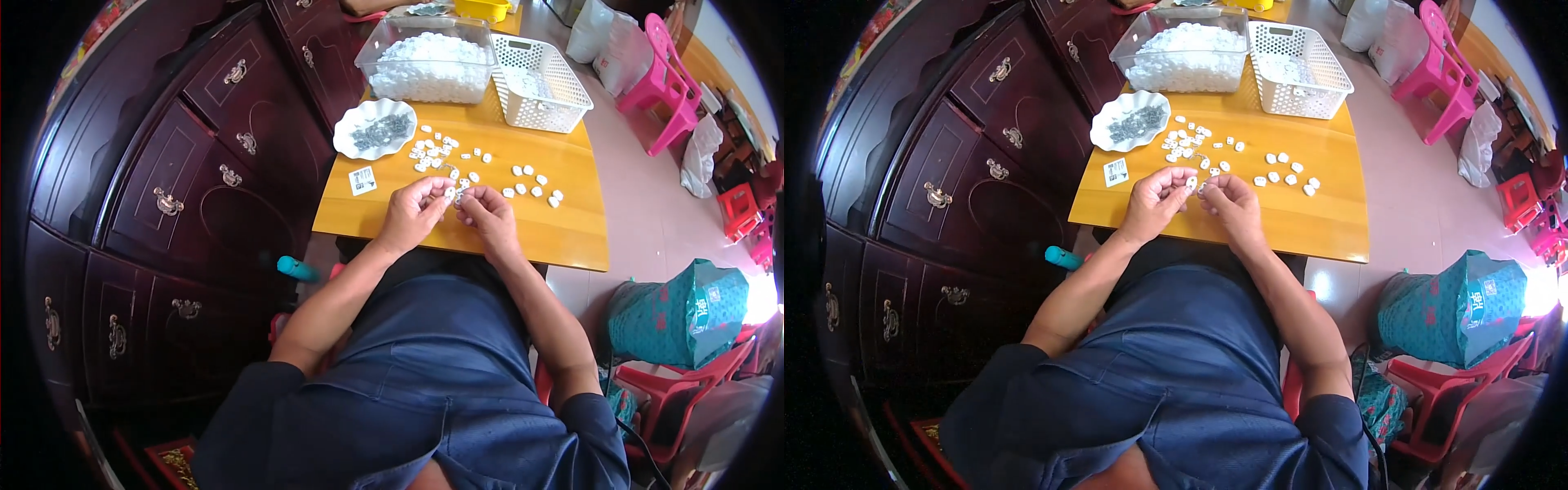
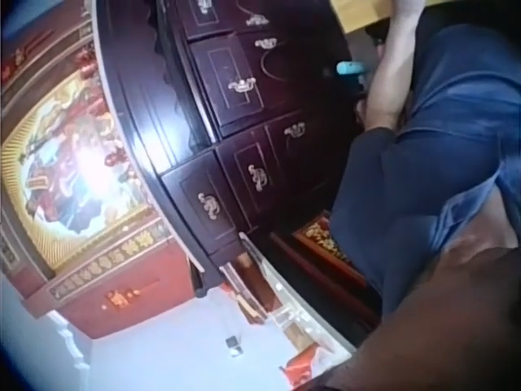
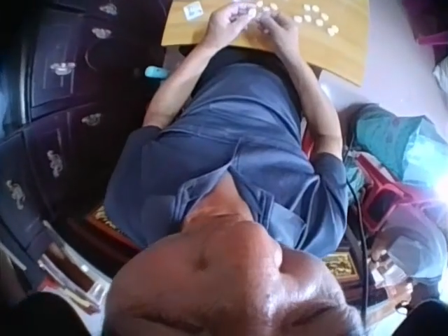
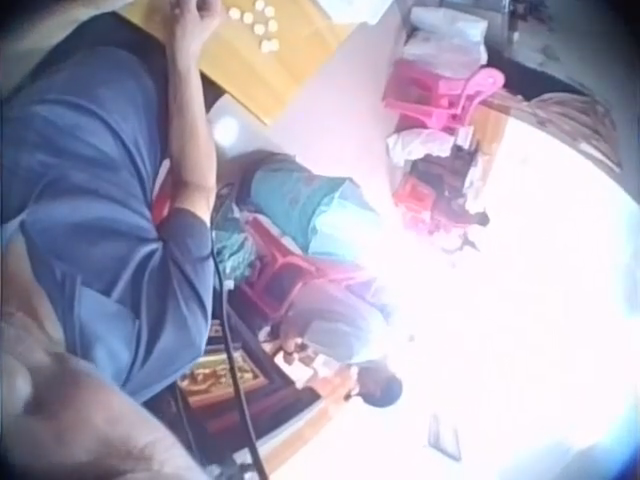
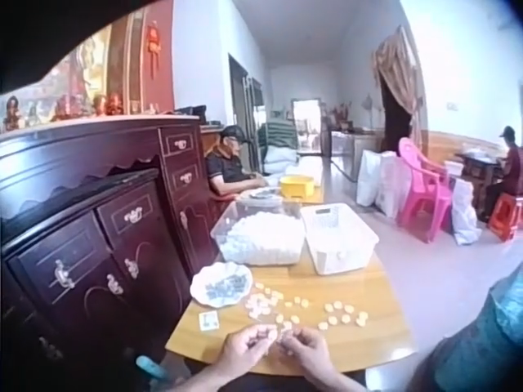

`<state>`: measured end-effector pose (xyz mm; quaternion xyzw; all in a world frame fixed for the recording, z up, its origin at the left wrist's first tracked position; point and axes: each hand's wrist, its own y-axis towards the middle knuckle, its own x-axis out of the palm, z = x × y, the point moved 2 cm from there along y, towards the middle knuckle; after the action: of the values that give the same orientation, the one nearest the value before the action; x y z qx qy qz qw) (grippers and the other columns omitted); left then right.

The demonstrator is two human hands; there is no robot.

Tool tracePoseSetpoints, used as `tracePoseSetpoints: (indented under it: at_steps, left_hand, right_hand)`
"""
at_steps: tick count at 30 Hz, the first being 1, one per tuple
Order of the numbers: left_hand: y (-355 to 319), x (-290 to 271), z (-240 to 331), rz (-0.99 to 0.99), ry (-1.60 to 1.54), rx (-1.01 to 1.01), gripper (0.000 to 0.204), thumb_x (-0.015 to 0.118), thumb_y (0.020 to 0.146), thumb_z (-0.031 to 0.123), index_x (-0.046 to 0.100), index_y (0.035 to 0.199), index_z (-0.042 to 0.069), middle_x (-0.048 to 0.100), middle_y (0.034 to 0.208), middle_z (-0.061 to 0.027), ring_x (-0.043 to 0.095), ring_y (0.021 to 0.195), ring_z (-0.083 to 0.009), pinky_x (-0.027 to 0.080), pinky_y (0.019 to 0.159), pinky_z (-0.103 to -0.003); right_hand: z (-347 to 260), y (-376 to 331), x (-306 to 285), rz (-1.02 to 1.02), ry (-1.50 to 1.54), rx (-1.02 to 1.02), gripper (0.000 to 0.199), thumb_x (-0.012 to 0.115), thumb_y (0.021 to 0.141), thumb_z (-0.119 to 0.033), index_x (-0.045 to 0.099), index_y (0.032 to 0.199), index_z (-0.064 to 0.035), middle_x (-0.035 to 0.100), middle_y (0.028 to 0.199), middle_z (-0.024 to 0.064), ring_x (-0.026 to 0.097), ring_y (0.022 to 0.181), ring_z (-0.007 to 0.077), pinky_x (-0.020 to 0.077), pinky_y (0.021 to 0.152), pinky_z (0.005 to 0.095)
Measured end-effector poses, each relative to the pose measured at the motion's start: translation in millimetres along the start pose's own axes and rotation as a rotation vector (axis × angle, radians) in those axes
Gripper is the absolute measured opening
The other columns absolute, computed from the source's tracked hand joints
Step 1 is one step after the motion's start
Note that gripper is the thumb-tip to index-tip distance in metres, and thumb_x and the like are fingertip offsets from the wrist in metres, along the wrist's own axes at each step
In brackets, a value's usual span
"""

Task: Assembling small white plastic components by inserting metal pins into them at a table.

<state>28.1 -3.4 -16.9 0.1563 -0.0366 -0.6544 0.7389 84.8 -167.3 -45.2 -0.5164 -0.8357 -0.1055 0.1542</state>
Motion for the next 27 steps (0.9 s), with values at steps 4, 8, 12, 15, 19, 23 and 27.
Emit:
tracePoseSetpoints:
  at_steps: [4,8,12,15,19,23,27]
  left_hand:
    - [0.2,-0.1,-1.1,-0.005,0.012,0.006,0.025,0.063,0.099,0.005,0.064,0.124,-0.001,0.069,0.101,-0.0019,0.067,0.09,-0.0063,0.056,0.071,-0.022]
    - [2.1,2.0,0.8,0.074,0.002,0.054,0.024,0.061,0.096,0.0,0.067,0.119,-0.002,0.07,0.092,-0.0037,0.064,0.071,-0.0062,0.054,0.064,-0.023]
    - [3.5,2.0,-1.4,0.047,-0.012,0.049,0.024,0.061,0.096,0.001,0.066,0.119,-0.003,0.07,0.092,-0.0037,0.064,0.072,-0.0065,0.054,0.064,-0.023]
    - [3.2,1.2,-3.4,0.042,-0.006,0.047,0.024,0.06,0.097,0.001,0.066,0.12,-0.003,0.07,0.092,-0.0036,0.064,0.072,-0.0066,0.054,0.064,-0.023]
    - [2.9,1.4,-3.5,0.038,0.003,0.052,0.024,0.06,0.097,0.001,0.066,0.12,-0.003,0.069,0.092,-0.0034,0.063,0.072,-0.0068,0.054,0.065,-0.023]
    - [3.3,1.0,-5.0,0.041,-0.051,0.04,0.02,0.06,0.097,0.001,0.065,0.115,-0.003,0.068,0.089,-0.0032,0.062,0.071,-0.0065,0.053,0.063,-0.023]
    - [5.1,-6.4,-2.4,0.051,-0.132,-0.102,0.015,0.061,0.096,0.002,0.064,0.11,-0.001,0.066,0.085,-0.0023,0.06,0.069,-0.0057,0.051,0.061,-0.021]
  right_hand:
    - [-1.4,-0.4,-0.1,0.005,-0.005,-0.004,0.015,0.067,0.097,-0.014,0.064,0.107,-0.0027,0.068,0.093,0.0029,0.063,0.077,0.0094,0.0483,0.07,0.0225]
    - [-3.2,1.3,-1.5,-0.004,-0.039,-0.026,0.014,0.066,0.098,-0.014,0.064,0.106,-0.0029,0.069,0.092,0.0027,0.063,0.077,0.0092,0.0483,0.069,0.0224]
    - [-1.7,3.0,-3.2,-0.023,-0.046,-0.037,0.013,0.066,0.098,-0.014,0.064,0.105,-0.0031,0.069,0.092,0.0024,0.063,0.077,0.0089,0.0481,0.069,0.022]
    - [-2.0,2.8,-2.1,-0.008,-0.069,-0.019,0.013,0.066,0.098,-0.014,0.064,0.105,-0.0032,0.069,0.091,0.0023,0.063,0.077,0.0087,0.0479,0.069,0.0218]
    - [-1.8,2.5,-1.6,-0.002,-0.069,-0.014,0.013,0.066,0.098,-0.014,0.064,0.105,-0.0034,0.069,0.091,0.0024,0.063,0.077,0.0088,0.0479,0.07,0.0216]
    - [-3.7,2.6,-2.4,0.018,-0.074,-0.007,0.013,0.066,0.098,-0.015,0.064,0.104,-0.0037,0.069,0.092,0.0028,0.063,0.077,0.0092,0.0482,0.07,0.0219]
    - [-7.5,3.8,-3.8,0.023,-0.098,-0.034,0.011,0.065,0.096,-0.012,0.064,0.102,-0.0026,0.069,0.09,0.0033,0.063,0.076,0.0101,0.0483,0.07,0.0228]
